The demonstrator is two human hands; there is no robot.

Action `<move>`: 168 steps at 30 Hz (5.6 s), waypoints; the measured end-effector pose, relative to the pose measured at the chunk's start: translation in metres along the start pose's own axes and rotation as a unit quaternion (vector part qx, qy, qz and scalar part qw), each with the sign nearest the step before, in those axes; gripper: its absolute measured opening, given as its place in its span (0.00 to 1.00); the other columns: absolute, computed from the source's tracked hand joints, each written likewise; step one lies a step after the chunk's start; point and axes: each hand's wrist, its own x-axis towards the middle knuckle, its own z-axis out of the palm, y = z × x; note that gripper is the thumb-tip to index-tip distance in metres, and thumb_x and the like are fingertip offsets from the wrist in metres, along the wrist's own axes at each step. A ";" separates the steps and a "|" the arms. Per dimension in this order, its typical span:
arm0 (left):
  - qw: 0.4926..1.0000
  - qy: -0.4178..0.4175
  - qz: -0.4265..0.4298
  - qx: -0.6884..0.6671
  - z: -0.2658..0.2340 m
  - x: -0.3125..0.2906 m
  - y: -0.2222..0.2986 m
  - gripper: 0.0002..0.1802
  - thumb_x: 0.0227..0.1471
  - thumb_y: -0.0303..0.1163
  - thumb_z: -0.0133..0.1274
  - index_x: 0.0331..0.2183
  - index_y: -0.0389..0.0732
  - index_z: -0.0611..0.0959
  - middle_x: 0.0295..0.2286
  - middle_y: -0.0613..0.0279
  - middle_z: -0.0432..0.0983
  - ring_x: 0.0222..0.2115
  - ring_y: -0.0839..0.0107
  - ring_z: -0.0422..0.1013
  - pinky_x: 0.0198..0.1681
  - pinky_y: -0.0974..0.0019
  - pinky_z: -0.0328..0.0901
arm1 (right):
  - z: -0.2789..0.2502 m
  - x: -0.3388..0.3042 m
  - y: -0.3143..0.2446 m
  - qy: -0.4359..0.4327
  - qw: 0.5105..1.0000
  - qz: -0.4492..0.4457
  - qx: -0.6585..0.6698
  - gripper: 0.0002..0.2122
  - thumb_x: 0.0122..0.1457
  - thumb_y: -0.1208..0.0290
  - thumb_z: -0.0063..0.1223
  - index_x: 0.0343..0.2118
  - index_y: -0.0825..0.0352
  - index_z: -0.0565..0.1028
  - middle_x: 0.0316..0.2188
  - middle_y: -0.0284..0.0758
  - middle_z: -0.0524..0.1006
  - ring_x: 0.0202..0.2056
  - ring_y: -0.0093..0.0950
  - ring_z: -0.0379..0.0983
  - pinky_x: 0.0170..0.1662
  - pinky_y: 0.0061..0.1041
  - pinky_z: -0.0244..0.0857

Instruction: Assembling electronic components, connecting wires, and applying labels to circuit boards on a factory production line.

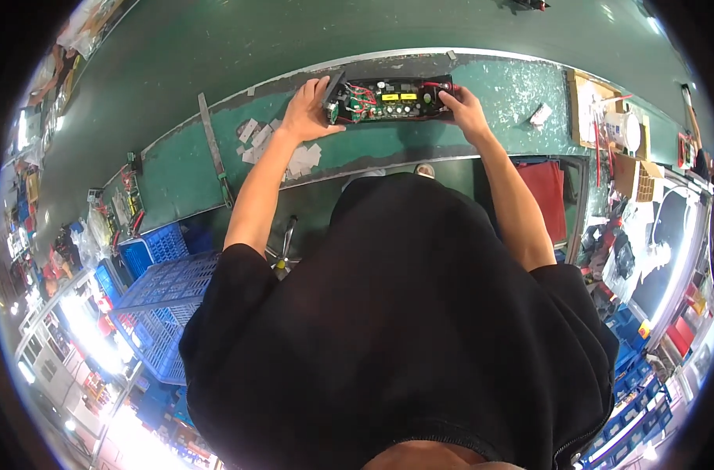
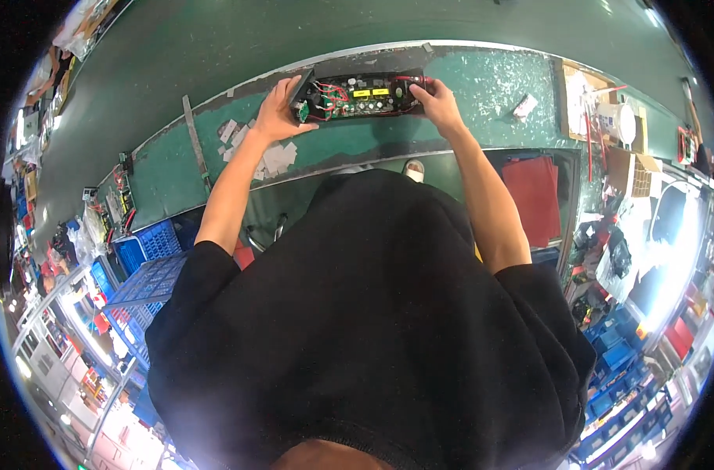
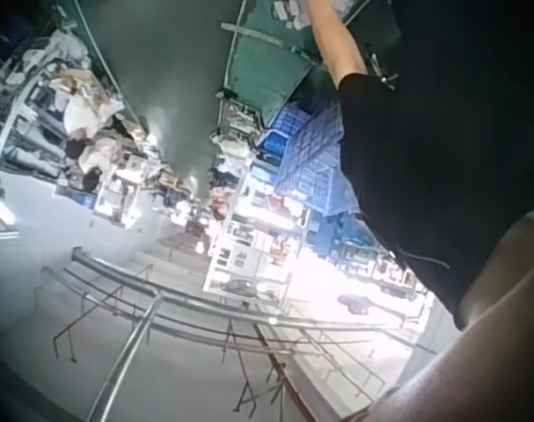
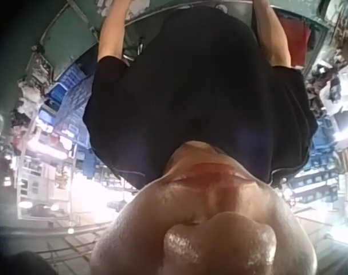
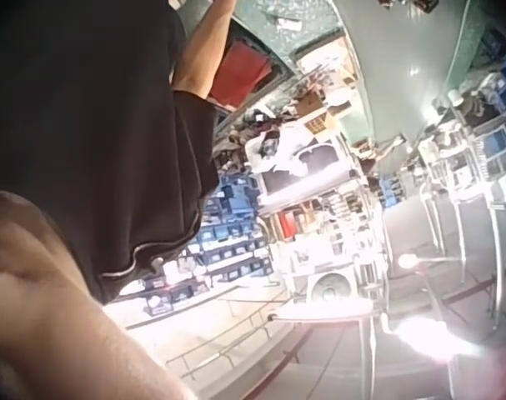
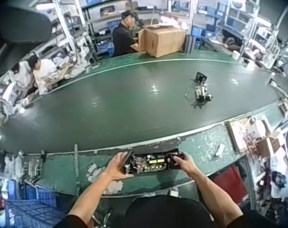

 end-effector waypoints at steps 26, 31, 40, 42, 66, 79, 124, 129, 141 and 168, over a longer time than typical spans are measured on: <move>0.469 0.045 -0.521 -0.712 0.112 0.022 0.121 0.23 0.53 0.40 0.48 0.42 0.29 0.72 0.35 0.46 0.76 0.34 0.59 0.76 0.37 0.59 0.72 | 0.029 -0.033 0.007 0.160 0.932 -0.161 -0.283 0.15 0.59 0.66 0.49 0.43 0.71 0.76 0.42 0.45 0.76 0.44 0.32 0.73 0.47 0.27 0.65; 0.484 0.104 -0.509 -0.704 0.108 0.037 0.119 0.19 0.54 0.35 0.41 0.38 0.27 0.74 0.34 0.46 0.78 0.33 0.58 0.77 0.35 0.63 0.73 | 0.032 -0.023 -0.008 0.075 0.970 -0.127 -0.192 0.18 0.57 0.63 0.52 0.47 0.68 0.75 0.47 0.46 0.73 0.47 0.38 0.72 0.51 0.30 0.64; 0.557 0.186 -0.498 -0.639 0.037 0.094 -0.002 0.21 0.54 0.37 0.41 0.40 0.28 0.75 0.38 0.43 0.77 0.39 0.57 0.76 0.41 0.62 0.72 | -0.041 0.063 -0.035 0.222 0.969 0.032 0.102 0.19 0.60 0.58 0.52 0.43 0.72 0.74 0.28 0.32 0.73 0.30 0.23 0.70 0.34 0.22 0.66; 0.527 0.208 -0.495 -0.659 0.029 0.115 -0.042 0.21 0.54 0.36 0.43 0.40 0.27 0.73 0.38 0.39 0.76 0.38 0.55 0.76 0.42 0.62 0.73 | -0.091 0.120 -0.045 0.177 0.970 0.035 0.161 0.21 0.60 0.55 0.52 0.43 0.72 0.72 0.27 0.32 0.71 0.26 0.23 0.67 0.31 0.25 0.66; 0.391 0.051 -0.439 -0.808 0.097 0.142 0.169 0.25 0.53 0.40 0.52 0.48 0.38 0.66 0.49 0.45 0.65 0.45 0.50 0.69 0.46 0.50 0.67 | -0.139 0.045 -0.116 0.056 0.992 0.065 0.097 0.10 0.49 0.71 0.52 0.32 0.72 0.74 0.28 0.37 0.75 0.28 0.27 0.72 0.27 0.28 0.69; 0.966 -0.014 -0.196 -0.168 0.099 0.032 0.209 0.14 0.46 0.38 0.58 0.33 0.41 0.77 0.29 0.59 0.75 0.30 0.57 0.72 0.34 0.55 0.67 | -0.124 -0.020 0.011 0.141 0.860 -0.193 -0.451 0.27 0.44 0.64 0.54 0.50 0.66 0.69 0.40 0.45 0.73 0.42 0.43 0.69 0.47 0.40 0.63; 0.991 -0.074 0.099 0.049 0.121 0.107 0.156 0.40 0.30 0.44 0.69 0.46 0.36 0.74 0.42 0.52 0.73 0.48 0.60 0.67 0.50 0.58 0.60 | -0.057 -0.020 0.010 -0.012 0.655 -0.345 -0.672 0.35 0.41 0.48 0.59 0.52 0.63 0.68 0.47 0.29 0.70 0.52 0.26 0.62 0.57 0.43 0.49; 0.991 -0.071 0.104 0.047 0.122 0.107 0.155 0.40 0.30 0.43 0.69 0.46 0.37 0.74 0.43 0.52 0.73 0.48 0.59 0.67 0.50 0.57 0.60 | -0.061 -0.021 0.009 -0.025 0.661 -0.334 -0.672 0.37 0.41 0.49 0.60 0.55 0.63 0.67 0.50 0.30 0.68 0.53 0.28 0.62 0.57 0.42 0.49; 0.990 -0.054 0.092 0.097 0.125 0.103 0.165 0.45 0.27 0.48 0.69 0.46 0.36 0.72 0.41 0.56 0.72 0.48 0.62 0.66 0.49 0.59 0.59 | -0.064 -0.020 0.007 -0.067 0.644 -0.321 -0.691 0.39 0.39 0.55 0.63 0.57 0.64 0.64 0.53 0.31 0.66 0.55 0.29 0.59 0.57 0.39 0.50; 0.991 -0.052 0.092 0.084 0.126 0.104 0.164 0.43 0.28 0.48 0.69 0.46 0.37 0.73 0.41 0.55 0.73 0.47 0.61 0.68 0.48 0.59 0.60 | -0.072 -0.013 0.011 -0.068 0.620 -0.372 -0.687 0.35 0.40 0.65 0.60 0.56 0.66 0.64 0.50 0.30 0.67 0.55 0.26 0.59 0.55 0.35 0.53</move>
